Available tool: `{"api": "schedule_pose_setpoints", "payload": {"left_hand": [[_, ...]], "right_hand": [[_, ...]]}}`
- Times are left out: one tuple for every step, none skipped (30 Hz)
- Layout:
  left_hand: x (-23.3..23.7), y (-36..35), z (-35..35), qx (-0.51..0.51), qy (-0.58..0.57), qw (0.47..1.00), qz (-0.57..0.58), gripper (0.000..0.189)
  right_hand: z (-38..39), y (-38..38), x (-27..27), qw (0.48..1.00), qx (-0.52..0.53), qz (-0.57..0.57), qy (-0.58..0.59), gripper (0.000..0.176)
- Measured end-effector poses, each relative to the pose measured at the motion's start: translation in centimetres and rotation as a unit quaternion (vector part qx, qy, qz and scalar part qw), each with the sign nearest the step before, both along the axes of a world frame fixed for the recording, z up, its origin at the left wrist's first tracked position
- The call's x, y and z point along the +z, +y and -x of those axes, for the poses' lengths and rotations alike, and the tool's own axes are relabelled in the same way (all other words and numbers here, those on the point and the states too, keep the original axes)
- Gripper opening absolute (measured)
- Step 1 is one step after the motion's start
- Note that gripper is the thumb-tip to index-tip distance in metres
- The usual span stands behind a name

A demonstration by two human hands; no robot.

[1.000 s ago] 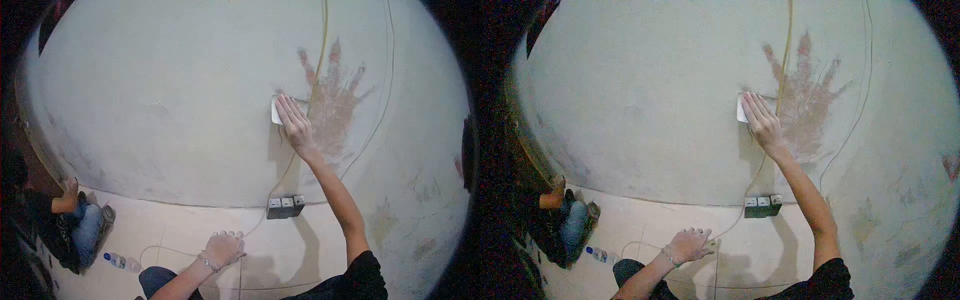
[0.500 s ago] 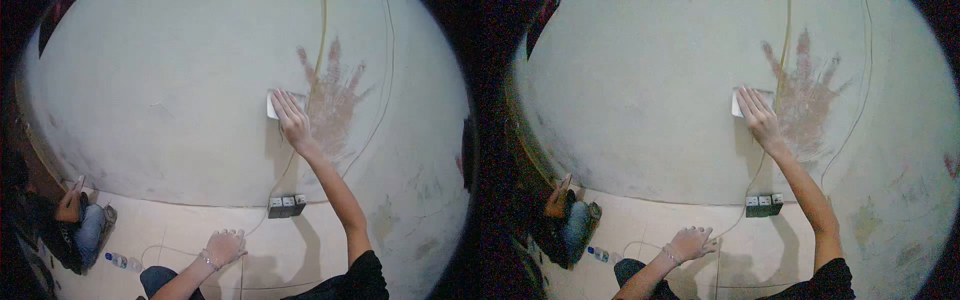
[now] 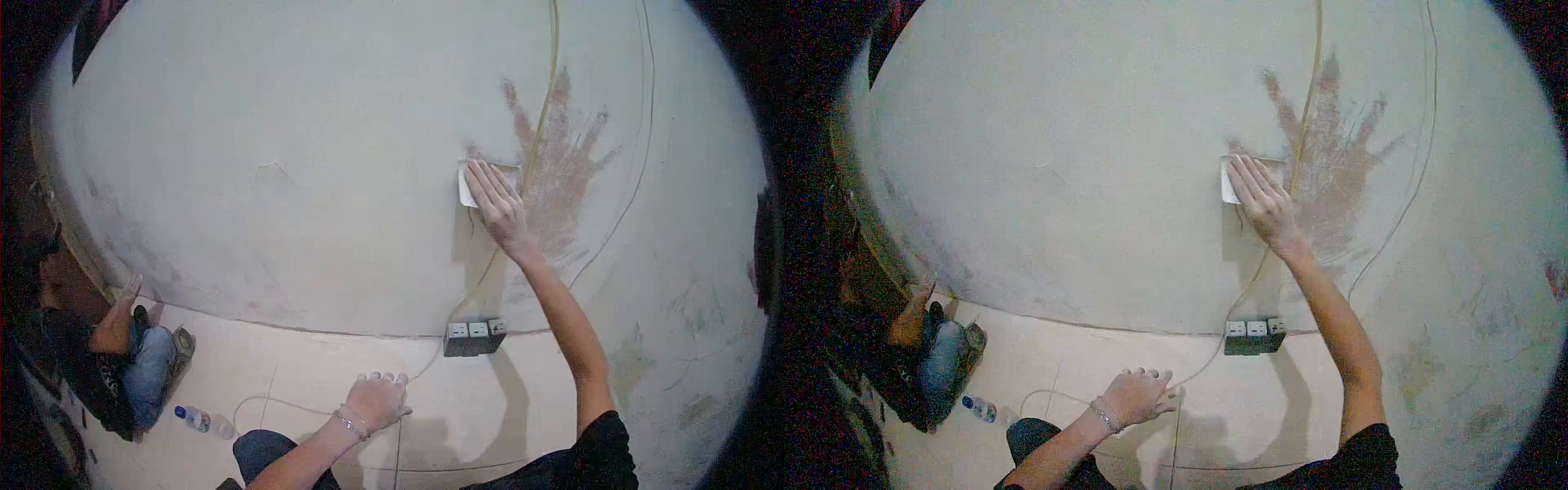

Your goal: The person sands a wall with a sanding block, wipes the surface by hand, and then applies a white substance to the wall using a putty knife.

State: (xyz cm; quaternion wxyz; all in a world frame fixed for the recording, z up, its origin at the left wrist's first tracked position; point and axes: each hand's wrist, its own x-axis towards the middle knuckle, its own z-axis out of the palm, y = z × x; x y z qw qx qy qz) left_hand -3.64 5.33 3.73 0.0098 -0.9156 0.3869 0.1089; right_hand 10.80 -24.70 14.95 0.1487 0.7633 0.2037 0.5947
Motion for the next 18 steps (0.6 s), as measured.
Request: {"api": "schedule_pose_setpoints", "payload": {"left_hand": [[0.1, -0.1, 0.0, -0.006, 0.01, 1.0, -0.014, 0.053], [0.0, -0.1, 0.0, -0.01, -0.002, 1.0, 0.002, 0.05], [-0.4, 0.0, 0.2, -0.013, -0.013, 1.0, 0.017, 0.047], [-0.5, 0.0, 0.2, -0.017, -0.024, 0.999, 0.031, 0.044], [-0.5, 0.0, 0.2, -0.015, -0.018, 0.999, 0.03, 0.043], [-0.4, 0.0, 0.3, -0.014, -0.013, 0.999, 0.027, 0.043], [-0.4, 0.0, 0.3, -0.013, -0.009, 1.0, 0.027, 0.043], [-0.4, -0.1, 0.3, -0.007, 0.002, 1.0, 0.011, 0.047], [-0.3, -0.1, 0.2, -0.002, 0.012, 1.0, -0.005, 0.052], [-0.2, -0.1, -0.1, 0.003, 0.021, 1.0, -0.022, 0.056], [-0.1, 0.2, -0.1, 0.0, 0.011, 1.0, -0.027, 0.056], [-0.2, 0.3, -0.1, -0.002, 0.002, 1.0, -0.03, 0.055], [-0.3, 0.4, -0.1, -0.004, -0.006, 1.0, -0.029, 0.054], [-0.3, 0.6, -0.1, -0.005, -0.004, 1.0, -0.023, 0.054], [-0.2, 0.6, -0.2, -0.006, -0.001, 1.0, -0.02, 0.054], [-0.3, 0.4, -0.2, -0.008, 0.004, 1.0, -0.018, 0.053], [-0.4, 0.2, -0.2, -0.007, 0.002, 1.0, -0.016, 0.053], [-0.5, -0.1, -0.3, -0.006, 0.0, 1.0, -0.016, 0.053]], "right_hand": [[0.2, 0.8, 0.7, 1.0, -0.006, -0.004, -0.002, 0.041], [0.2, 1.7, 1.8, 1.0, -0.012, -0.011, -0.006, 0.041], [-0.1, 2.7, 2.8, 1.0, -0.018, -0.018, -0.008, 0.042], [-0.9, 3.3, 3.6, 0.999, -0.014, -0.036, -0.026, 0.042], [-1.1, 3.6, 3.8, 0.999, -0.019, -0.042, -0.024, 0.042], [-1.1, 3.8, 3.9, 0.998, -0.024, -0.048, -0.023, 0.042], [-1.0, 3.8, 3.9, 0.998, -0.029, -0.053, -0.022, 0.042], [-1.0, 3.3, 3.3, 0.998, -0.019, -0.048, -0.019, 0.042], [-1.0, 2.5, 2.4, 0.999, -0.009, -0.044, -0.018, 0.042], [-1.0, 1.6, 1.4, 0.999, 0.0, -0.041, -0.018, 0.041], [-0.9, 0.8, 0.5, 0.999, 0.001, -0.033, -0.019, 0.041], [-0.6, 0.3, -0.1, 1.0, 0.003, -0.021, -0.019, 0.041], [-0.5, 0.0, -0.3, 1.0, 0.006, -0.006, -0.02, 0.041], [-0.7, 0.1, 0.0, 1.0, 0.002, -0.01, -0.015, 0.041], [-0.7, 0.6, 0.6, 1.0, -0.001, -0.015, -0.01, 0.042], [-0.5, 1.2, 1.2, 1.0, -0.005, -0.023, -0.002, 0.042], [-0.5, 2.0, 2.0, 0.999, -0.007, -0.032, -0.007, 0.043], [-0.5, 3.0, 3.2, 0.999, -0.01, -0.043, -0.012, 0.043]]}}
